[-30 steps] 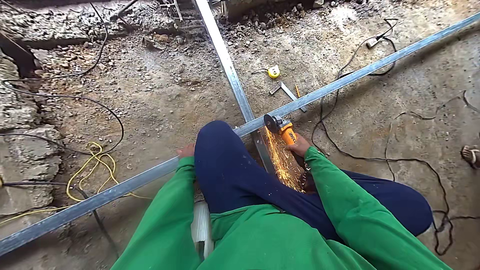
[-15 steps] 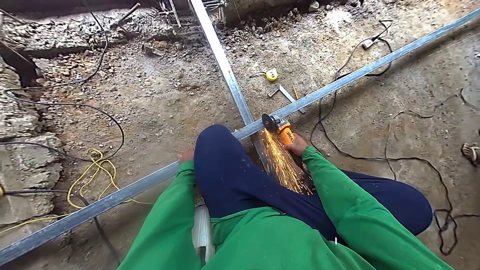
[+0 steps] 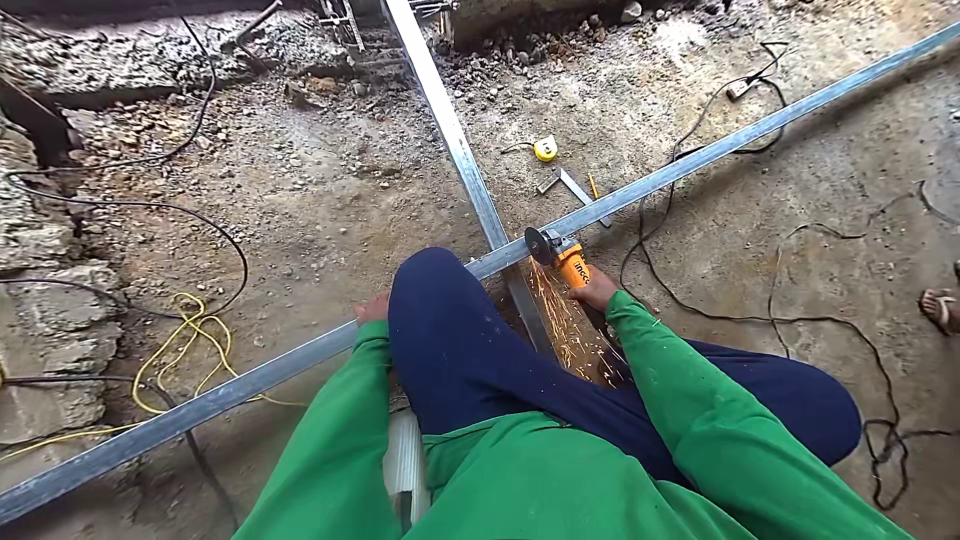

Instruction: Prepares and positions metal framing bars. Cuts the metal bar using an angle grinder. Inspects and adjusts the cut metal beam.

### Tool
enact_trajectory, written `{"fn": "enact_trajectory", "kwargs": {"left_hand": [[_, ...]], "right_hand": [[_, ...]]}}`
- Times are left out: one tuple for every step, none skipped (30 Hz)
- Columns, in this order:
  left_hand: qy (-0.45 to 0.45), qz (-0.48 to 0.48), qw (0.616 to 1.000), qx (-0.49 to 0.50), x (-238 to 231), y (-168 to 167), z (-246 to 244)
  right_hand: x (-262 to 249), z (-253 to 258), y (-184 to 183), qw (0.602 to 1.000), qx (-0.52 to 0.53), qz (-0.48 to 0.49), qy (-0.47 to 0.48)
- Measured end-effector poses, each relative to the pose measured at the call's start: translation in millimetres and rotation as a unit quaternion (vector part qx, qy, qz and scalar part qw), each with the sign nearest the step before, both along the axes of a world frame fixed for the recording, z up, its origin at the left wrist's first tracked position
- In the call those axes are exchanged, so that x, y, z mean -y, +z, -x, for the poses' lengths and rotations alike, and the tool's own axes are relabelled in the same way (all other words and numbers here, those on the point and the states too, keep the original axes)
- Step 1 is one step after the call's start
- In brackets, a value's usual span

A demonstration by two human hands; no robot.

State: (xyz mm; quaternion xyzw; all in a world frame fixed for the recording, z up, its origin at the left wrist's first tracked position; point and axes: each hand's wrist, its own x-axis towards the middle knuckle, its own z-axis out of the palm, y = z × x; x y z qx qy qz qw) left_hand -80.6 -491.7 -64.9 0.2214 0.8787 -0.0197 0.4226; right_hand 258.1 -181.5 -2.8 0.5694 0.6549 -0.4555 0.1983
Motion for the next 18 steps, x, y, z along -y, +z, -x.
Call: {"fn": "enact_trajectory", "kwargs": {"left_hand": [[0.001, 0.001, 1.000, -0.002, 0, -1, 1], [0.002, 0.001, 1.000, -0.006, 1, -2, 1], [0.003, 0.000, 1.000, -0.007, 1, -2, 1], [0.006, -0.003, 1.000, -0.008, 1, -2, 0], [0.008, -0.005, 1.000, -0.008, 1, -2, 0], [0.012, -0.007, 1.000, -0.005, 1, -2, 0], [0.014, -0.007, 1.000, -0.004, 1, -2, 1], [0.015, -0.006, 1.000, -0.004, 1, -3, 1], [0.018, -0.006, 1.000, -0.005, 2, -4, 1], [0.018, -0.004, 1.000, -0.005, 2, -4, 1], [0.013, -0.001, 1.000, -0.006, 3, -6, 2], [0.006, 0.002, 1.000, -0.008, 3, -7, 2], [0.002, 0.003, 1.000, -0.010, 3, -8, 1], [-0.005, 0.004, 1.000, -0.009, 3, -8, 1], [-0.015, 0.007, 1.000, -0.008, 2, -7, 2], [-0.023, 0.012, 1.000, -0.007, 1, -6, 2], [-0.020, 0.013, 1.000, -0.005, 1, -6, 3], [-0.005, 0.009, 1.000, -0.001, 1, -5, 2]], "right_hand": [[-1, 0, -2, 1.000, -0.006, 0.001, -0.003], [-1, -1, -5, 1.000, -0.009, 0.001, -0.004], [-2, -1, -7, 1.000, -0.008, 0.001, -0.003], [-3, -2, -8, 1.000, -0.008, 0.002, -0.003], [-3, -2, -9, 1.000, -0.009, 0.004, -0.004], [-4, -2, -9, 1.000, -0.014, 0.008, -0.006], [-3, -1, -7, 1.000, -0.013, 0.007, -0.005], [-2, 2, -4, 1.000, -0.011, 0.006, -0.007], [-1, 3, -3, 1.000, -0.013, 0.002, -0.011], [0, 6, -1, 1.000, -0.009, -0.003, -0.012], [1, 8, 1, 1.000, -0.004, -0.006, -0.012], [2, 11, 4, 1.000, -0.006, -0.007, -0.015], [2, 12, 5, 1.000, -0.008, -0.007, -0.016], [2, 11, 5, 1.000, -0.009, -0.005, -0.019], [1, 10, 2, 1.000, -0.011, -0.006, -0.020], [-1, 7, -3, 1.000, -0.011, -0.008, -0.016], [-1, 6, -4, 1.000, -0.007, -0.005, -0.012], [-2, 6, -3, 1.000, 0.000, 0.001, -0.006]]}}
